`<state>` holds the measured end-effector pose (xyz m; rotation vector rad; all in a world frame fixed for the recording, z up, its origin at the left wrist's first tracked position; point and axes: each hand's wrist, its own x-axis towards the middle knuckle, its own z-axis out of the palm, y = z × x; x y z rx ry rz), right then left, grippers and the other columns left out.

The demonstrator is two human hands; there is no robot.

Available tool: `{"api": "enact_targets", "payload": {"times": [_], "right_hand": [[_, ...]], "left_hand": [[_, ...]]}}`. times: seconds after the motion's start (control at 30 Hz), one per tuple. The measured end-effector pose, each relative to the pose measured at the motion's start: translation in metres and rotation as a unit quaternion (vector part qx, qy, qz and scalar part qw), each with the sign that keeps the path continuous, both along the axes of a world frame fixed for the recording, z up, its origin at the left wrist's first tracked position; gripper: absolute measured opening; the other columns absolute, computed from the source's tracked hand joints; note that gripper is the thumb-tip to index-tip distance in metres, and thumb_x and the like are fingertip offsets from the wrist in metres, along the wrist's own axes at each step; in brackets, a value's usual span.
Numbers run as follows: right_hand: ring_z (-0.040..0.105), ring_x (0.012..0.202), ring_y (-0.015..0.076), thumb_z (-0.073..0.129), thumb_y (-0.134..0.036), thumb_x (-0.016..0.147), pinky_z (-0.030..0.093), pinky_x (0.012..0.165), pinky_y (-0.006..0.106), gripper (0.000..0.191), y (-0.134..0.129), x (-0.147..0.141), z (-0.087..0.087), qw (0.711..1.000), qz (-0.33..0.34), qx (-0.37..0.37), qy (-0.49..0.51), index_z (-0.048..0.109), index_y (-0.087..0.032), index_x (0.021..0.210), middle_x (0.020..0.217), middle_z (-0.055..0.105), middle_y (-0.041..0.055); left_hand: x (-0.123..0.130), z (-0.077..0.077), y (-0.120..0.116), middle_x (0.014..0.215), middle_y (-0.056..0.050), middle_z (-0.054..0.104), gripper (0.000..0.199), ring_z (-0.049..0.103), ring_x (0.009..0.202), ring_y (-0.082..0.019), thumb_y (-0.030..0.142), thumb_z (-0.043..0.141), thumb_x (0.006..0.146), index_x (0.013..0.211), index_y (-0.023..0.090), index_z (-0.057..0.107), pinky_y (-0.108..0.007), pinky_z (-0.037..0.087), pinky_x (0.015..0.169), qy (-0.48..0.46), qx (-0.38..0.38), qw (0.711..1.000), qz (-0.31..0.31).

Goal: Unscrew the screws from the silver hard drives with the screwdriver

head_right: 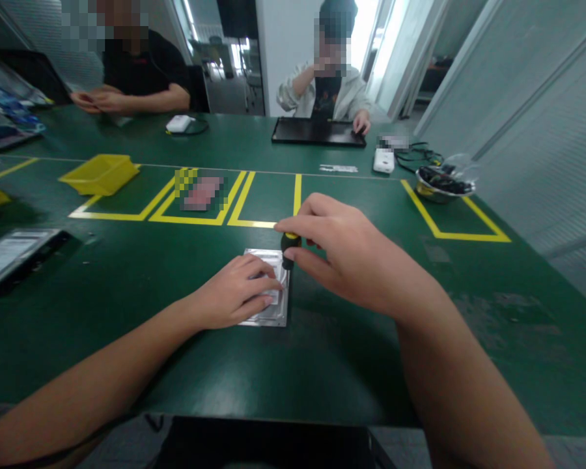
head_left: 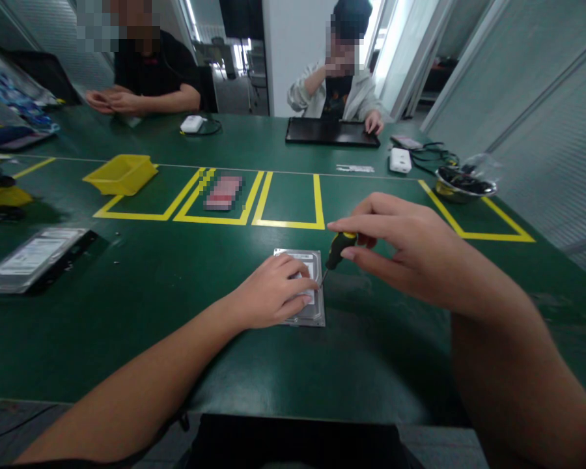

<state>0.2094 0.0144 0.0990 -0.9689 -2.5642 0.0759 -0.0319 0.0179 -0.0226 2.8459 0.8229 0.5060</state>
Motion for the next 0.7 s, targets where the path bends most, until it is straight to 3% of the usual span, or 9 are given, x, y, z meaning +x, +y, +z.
{"api": "enact_targets", "payload": {"times": [0.33, 0.7], "right_hand": [[0.062, 0.093, 0.02, 0.055, -0.027, 0.093, 0.048, 0.08, 0.032, 0.03, 0.0002, -0.0011, -0.0015, 1.0, 0.001, 0.001, -0.009, 0.066, -0.018, 0.119, 0.106, 0.067, 0.0091], [0.063, 0.081, 0.0179, 0.058, -0.026, 0.091, 0.045, 0.075, 0.03, 0.024, 0.0019, -0.0018, -0.0042, 1.0, -0.005, -0.004, -0.015, 0.066, -0.016, 0.112, 0.098, 0.07, 0.0064]], "left_hand": [[0.0005, 0.001, -0.0011, 0.111, -0.009, 0.06, 0.031, 0.051, 0.102, -0.025, 0.037, 0.046, 0.098, 0.117, 0.022, 0.066, -0.042, 0.04, 0.09, 0.0, 0.006, 1.0, 0.0], [0.0007, 0.0015, -0.0008, 0.111, -0.009, 0.06, 0.031, 0.051, 0.102, -0.025, 0.037, 0.046, 0.098, 0.118, 0.022, 0.065, -0.042, 0.04, 0.089, 0.005, 0.002, 1.0, 0.0]]}}
